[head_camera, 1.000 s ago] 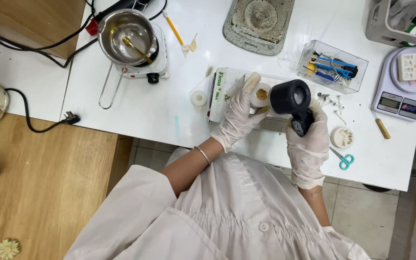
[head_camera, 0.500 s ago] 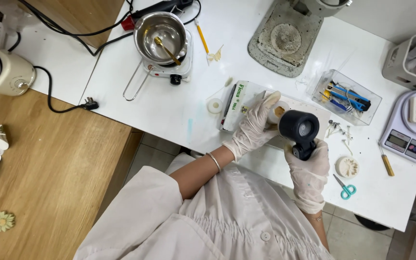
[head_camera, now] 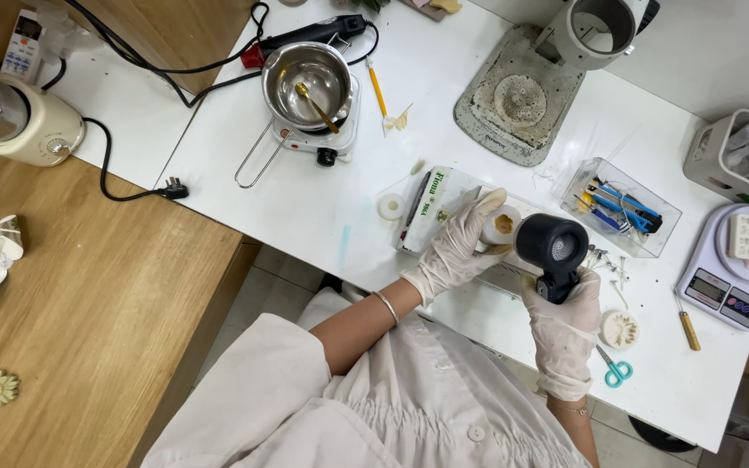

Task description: Refining and assembling small wax decorative components using a heat gun and small tools in a candle studio.

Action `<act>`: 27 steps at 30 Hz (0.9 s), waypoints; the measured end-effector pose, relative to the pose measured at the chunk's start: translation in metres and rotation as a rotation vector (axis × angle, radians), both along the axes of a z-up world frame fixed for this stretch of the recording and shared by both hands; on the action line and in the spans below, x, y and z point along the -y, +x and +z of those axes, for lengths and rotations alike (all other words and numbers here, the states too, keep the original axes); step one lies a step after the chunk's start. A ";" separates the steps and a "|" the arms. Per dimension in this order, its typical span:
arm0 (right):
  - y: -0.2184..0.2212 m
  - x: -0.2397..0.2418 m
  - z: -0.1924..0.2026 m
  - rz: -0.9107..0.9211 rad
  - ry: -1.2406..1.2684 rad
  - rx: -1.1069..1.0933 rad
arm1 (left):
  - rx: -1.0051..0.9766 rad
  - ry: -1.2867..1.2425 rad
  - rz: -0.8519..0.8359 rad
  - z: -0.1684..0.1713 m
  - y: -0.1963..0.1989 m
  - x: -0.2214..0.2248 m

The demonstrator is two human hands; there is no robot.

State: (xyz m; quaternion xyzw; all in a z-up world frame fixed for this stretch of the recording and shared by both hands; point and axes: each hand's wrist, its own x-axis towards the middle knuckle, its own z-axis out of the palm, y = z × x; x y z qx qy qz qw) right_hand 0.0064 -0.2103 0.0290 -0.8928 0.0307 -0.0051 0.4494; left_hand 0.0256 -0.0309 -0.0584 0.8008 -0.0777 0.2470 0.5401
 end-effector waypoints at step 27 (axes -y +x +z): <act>0.019 -0.003 0.014 0.087 0.029 -0.049 | -0.001 -0.042 0.008 0.009 -0.003 -0.003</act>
